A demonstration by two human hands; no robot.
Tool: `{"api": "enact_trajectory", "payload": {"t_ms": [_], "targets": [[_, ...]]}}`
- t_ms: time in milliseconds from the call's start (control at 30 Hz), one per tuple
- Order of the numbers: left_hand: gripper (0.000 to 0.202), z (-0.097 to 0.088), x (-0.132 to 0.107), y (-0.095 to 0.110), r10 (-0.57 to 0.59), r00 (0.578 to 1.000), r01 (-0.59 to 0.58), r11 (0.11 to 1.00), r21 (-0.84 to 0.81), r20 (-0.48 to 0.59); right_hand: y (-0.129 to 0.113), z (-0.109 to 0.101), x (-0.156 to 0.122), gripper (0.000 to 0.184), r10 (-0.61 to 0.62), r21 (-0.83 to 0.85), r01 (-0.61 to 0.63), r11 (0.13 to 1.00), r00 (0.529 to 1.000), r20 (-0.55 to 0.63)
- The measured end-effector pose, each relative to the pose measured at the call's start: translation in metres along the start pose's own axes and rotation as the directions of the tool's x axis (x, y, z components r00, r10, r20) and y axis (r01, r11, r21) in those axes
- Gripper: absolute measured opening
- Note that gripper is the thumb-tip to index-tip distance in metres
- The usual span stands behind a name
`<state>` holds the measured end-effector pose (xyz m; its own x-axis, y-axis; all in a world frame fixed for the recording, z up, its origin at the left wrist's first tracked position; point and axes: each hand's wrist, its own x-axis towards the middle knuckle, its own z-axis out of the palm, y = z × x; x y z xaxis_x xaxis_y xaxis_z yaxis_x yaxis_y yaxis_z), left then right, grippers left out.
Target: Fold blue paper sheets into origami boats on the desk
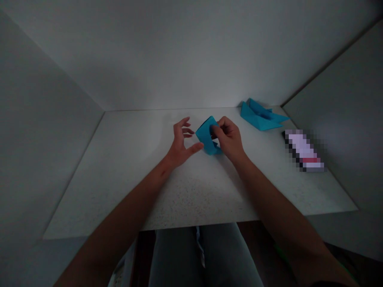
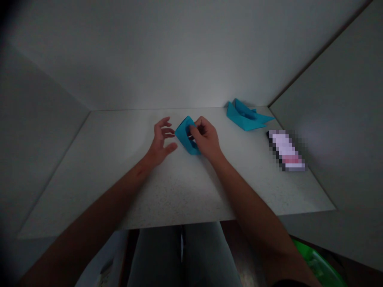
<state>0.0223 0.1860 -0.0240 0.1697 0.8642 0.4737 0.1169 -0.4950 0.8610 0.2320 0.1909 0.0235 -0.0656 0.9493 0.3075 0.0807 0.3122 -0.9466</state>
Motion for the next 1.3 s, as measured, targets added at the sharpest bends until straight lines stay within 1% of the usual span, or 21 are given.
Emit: {"api": "enact_trajectory", "payload": {"t_ms": [67, 133, 167, 233, 300, 367, 467, 533, 600, 633, 700, 733, 800, 833, 867, 933, 1000, 1133, 1167, 1233, 1300], "targets": [[0.119, 0.004, -0.004, 0.002, 0.12, 0.992, -0.111, 0.981, 0.158, -0.049, -0.003, 0.003, -0.003, 0.055, 0.003, -0.043, -0.005, 0.999, 0.999, -0.045], [0.12, 0.008, -0.006, 0.004, 0.2, 0.979, -0.182, 0.944, 0.275, -0.037, -0.006, 0.006, -0.007, 0.053, -0.004, -0.081, 0.0, 0.997, 0.998, -0.055], [0.115, 0.01, -0.007, 0.005, 0.222, 0.975, -0.203, 0.929, 0.309, -0.029, -0.007, 0.007, -0.008, 0.052, -0.012, -0.096, 0.007, 0.995, 0.999, -0.049], [0.097, 0.012, -0.007, 0.006, 0.239, 0.971, -0.215, 0.916, 0.339, -0.031, -0.009, 0.007, -0.01, 0.051, -0.034, -0.131, 0.03, 0.991, 0.999, -0.03], [0.079, 0.013, -0.006, 0.004, 0.227, 0.973, -0.198, 0.922, 0.334, -0.048, -0.008, 0.006, -0.011, 0.049, -0.057, -0.163, 0.053, 0.985, 0.998, -0.017], [0.069, 0.012, -0.005, 0.001, 0.208, 0.976, -0.175, 0.931, 0.32, -0.069, -0.005, 0.004, -0.009, 0.048, -0.063, -0.161, 0.059, 0.985, 0.998, -0.018], [0.053, 0.007, -0.002, -0.001, 0.209, 0.972, -0.165, 0.933, 0.319, -0.107, -0.001, 0.002, -0.006, 0.049, -0.043, -0.092, 0.04, 0.995, 0.999, -0.03], [0.033, 0.003, 0.0, 0.002, 0.23, 0.965, -0.176, 0.923, 0.341, -0.127, 0.0, 0.0, -0.003, 0.05, -0.008, -0.03, 0.007, 1.0, 1.0, -0.03], [0.016, -0.001, 0.001, 0.006, 0.244, 0.962, -0.182, 0.909, 0.374, -0.125, 0.001, -0.001, -0.001, 0.052, 0.042, 0.026, -0.042, 0.999, 0.999, -0.019], [0.013, -0.002, 0.001, 0.009, 0.242, 0.963, -0.18, 0.904, 0.388, -0.117, 0.001, -0.002, 0.0, 0.053, 0.066, 0.049, -0.065, 0.997, 0.998, -0.011], [0.012, -0.003, 0.001, 0.014, 0.233, 0.968, -0.18, 0.901, 0.394, -0.091, 0.001, -0.003, 0.001, 0.054, 0.091, 0.088, -0.091, 0.992, 0.996, 0.008], [0.017, -0.003, 0.0, 0.016, 0.233, 0.97, -0.187, 0.903, 0.387, -0.075, 0.001, -0.004, 0.001, 0.054, 0.092, 0.104, -0.093, 0.99, 0.996, 0.019], [0.04, -0.002, 0.0, 0.018, 0.239, 0.971, -0.21, 0.905, 0.369, -0.033, 0.001, -0.004, 0.002, 0.052, 0.084, 0.121, -0.088, 0.989, 0.996, 0.043], [0.048, -0.002, 0.0, 0.019, 0.241, 0.971, -0.221, 0.906, 0.362, -0.011, 0.001, -0.004, 0.001, 0.051, 0.081, 0.122, -0.087, 0.989, 0.995, 0.053], [0.05, -0.001, 0.0, 0.019, 0.236, 0.972, -0.222, 0.907, 0.357, 0.005, 0.001, -0.004, 0.001, 0.051, 0.08, 0.117, -0.087, 0.989, 0.995, 0.064], [0.041, 0.0, 0.0, 0.019, 0.203, 0.979, -0.192, 0.917, 0.35, 0.005, 0.0, -0.004, 0.001, 0.051, 0.077, 0.099, -0.085, 0.991, 0.994, 0.083], [0.035, 0.001, 0.0, 0.019, 0.155, 0.988, -0.139, 0.932, 0.335, -0.022, -0.001, -0.003, 0.0, 0.053, 0.065, 0.085, -0.073, 0.994, 0.993, 0.099], [0.052, 0.002, -0.002, 0.02, 0.115, 0.993, -0.098, 0.939, 0.329, -0.03, -0.002, 0.0, -0.002, 0.057, 0.014, 0.072, -0.023, 0.997, 0.992, 0.129], [0.053, 0.002, -0.002, 0.02, 0.106, 0.994, -0.09, 0.939, 0.333, -0.03, -0.001, 0.001, -0.003, 0.058, -0.002, 0.069, -0.007, 0.998, 0.991, 0.135], [0.047, 0.001, -0.002, 0.02, 0.079, 0.996, -0.064, 0.942, 0.33, -0.032, 0.0, 0.001, -0.004, 0.058, -0.022, 0.049, 0.014, 0.999, 0.988, 0.153], [0.038, 0.001, -0.001, 0.019, 0.051, 0.998, -0.038, 0.954, 0.299, -0.037, 0.0, 0.0, -0.005, 0.054, -0.033, -0.006, 0.035, 0.999, 0.982, 0.186]]}}
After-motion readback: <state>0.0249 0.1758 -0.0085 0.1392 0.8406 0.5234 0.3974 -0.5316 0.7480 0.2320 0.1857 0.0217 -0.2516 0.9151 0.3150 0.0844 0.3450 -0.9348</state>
